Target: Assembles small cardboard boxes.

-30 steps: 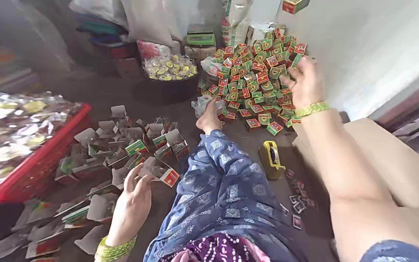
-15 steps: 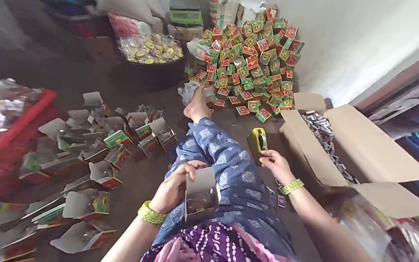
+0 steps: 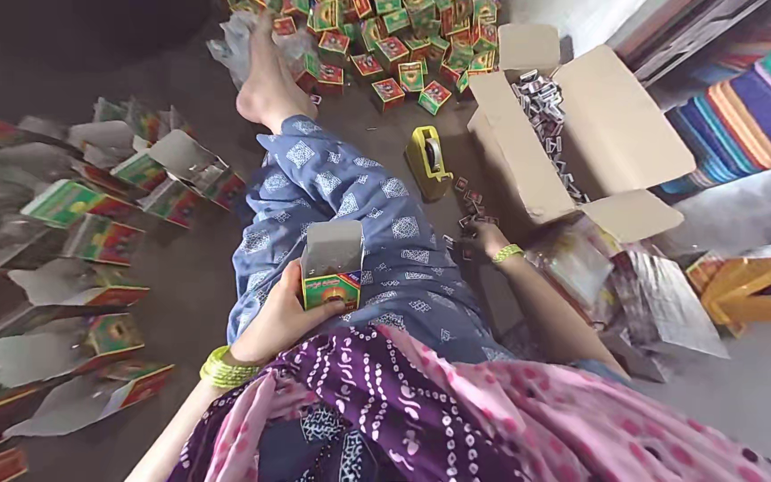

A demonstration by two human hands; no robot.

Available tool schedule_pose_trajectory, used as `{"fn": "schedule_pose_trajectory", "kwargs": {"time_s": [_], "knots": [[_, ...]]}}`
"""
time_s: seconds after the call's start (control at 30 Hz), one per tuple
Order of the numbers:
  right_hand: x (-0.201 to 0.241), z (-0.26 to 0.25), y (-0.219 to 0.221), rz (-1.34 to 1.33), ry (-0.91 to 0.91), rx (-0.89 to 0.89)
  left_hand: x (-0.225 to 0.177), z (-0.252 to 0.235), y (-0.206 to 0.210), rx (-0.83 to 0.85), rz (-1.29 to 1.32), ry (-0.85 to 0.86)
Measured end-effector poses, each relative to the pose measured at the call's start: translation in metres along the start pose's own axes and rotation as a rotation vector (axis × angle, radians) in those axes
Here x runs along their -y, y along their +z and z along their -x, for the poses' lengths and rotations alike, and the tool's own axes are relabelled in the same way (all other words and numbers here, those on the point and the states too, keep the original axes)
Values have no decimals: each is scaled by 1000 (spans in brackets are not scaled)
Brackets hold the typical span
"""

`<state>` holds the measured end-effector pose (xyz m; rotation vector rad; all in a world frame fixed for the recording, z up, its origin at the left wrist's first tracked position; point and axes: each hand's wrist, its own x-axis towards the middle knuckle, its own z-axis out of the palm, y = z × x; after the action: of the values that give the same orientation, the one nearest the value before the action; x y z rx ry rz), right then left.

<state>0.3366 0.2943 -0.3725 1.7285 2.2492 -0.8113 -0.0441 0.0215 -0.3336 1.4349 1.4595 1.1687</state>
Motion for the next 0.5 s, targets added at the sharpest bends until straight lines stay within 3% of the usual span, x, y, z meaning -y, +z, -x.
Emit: {"fn": "schedule_pose_trajectory", "kwargs": {"time_s": [0.13,0.27,0.37,0.5], "knots": [[8,-13,29,258,-44,98,-15,-20,0,-55,149,-41],[13,-14,39,227,-52,-38,-24,-42,7,-97,262,115],[14,-17,39,171,-9,-43,-15,-56,19,-134,240,244],[13,-16,42,256,-25,31,6,-55,31,-158,209,199]]}}
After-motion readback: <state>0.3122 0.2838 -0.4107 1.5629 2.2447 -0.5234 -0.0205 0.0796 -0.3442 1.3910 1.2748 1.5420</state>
